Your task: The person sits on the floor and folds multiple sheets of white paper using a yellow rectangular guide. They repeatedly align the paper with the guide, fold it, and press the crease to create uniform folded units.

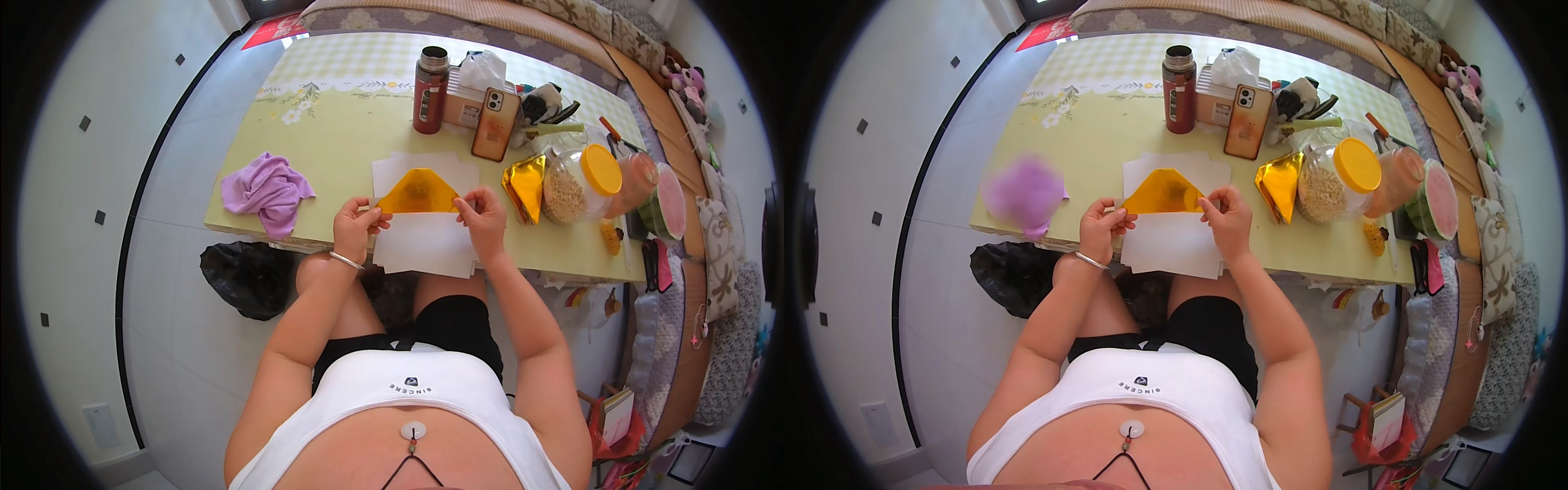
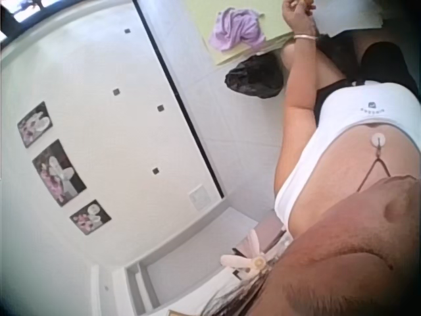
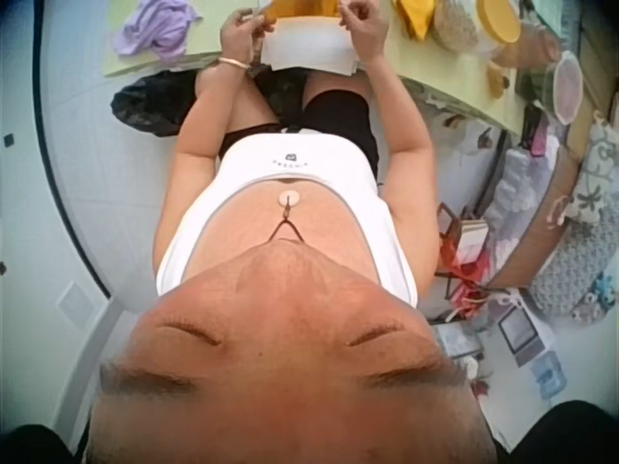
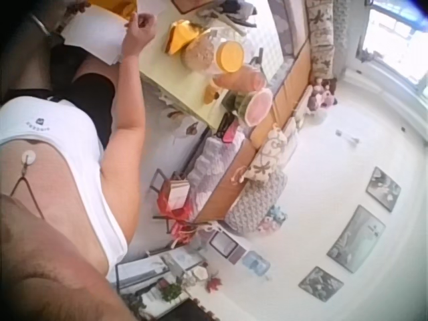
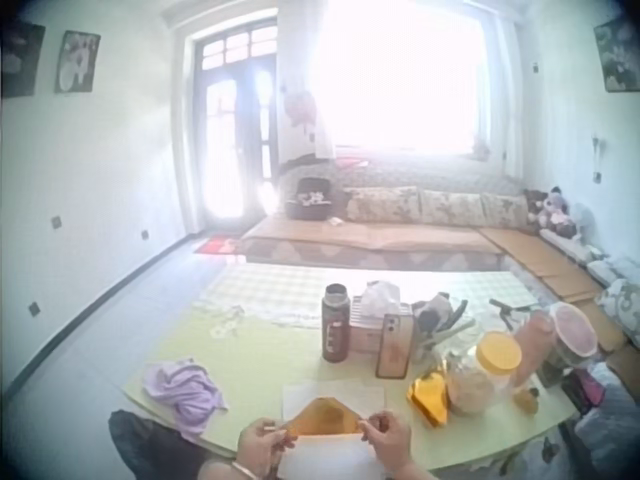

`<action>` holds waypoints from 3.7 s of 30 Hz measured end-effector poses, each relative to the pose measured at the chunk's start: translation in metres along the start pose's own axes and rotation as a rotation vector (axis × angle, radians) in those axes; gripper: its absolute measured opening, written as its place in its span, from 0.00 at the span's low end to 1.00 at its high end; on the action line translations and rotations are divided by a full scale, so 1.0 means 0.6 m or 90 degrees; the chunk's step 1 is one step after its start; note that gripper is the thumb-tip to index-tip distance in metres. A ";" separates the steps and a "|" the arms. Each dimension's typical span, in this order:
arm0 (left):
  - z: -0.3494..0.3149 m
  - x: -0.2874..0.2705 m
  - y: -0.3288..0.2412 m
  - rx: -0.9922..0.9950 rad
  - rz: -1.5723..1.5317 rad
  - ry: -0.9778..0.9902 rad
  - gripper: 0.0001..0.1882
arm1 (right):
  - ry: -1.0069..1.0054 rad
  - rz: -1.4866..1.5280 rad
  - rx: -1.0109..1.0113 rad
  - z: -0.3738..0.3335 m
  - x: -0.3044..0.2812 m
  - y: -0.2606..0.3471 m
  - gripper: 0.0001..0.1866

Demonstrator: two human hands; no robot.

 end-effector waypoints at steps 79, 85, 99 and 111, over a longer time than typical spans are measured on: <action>0.008 0.111 -0.043 0.012 0.151 0.174 0.06 | -0.085 0.149 0.292 -0.089 -0.134 -0.003 0.04; 0.022 0.123 -0.010 -0.104 0.273 0.330 0.07 | -0.110 0.104 0.221 -0.088 -0.139 0.015 0.07; 0.033 0.382 0.057 -0.360 -0.023 0.239 0.06 | -0.290 -0.305 -0.194 -0.117 -0.193 0.001 0.06; 0.041 0.466 0.117 -0.355 -0.016 0.281 0.09 | -0.313 -0.261 -0.226 -0.121 -0.187 0.018 0.03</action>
Point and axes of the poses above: each hand's wrist, its own z-axis towards the middle knuckle, its own x-axis out of the palm, y = z × x, the point moved 6 cm from there along z, towards the middle knuckle, and after that the axes turned 4 degrees about z, right-handed, at the moved point
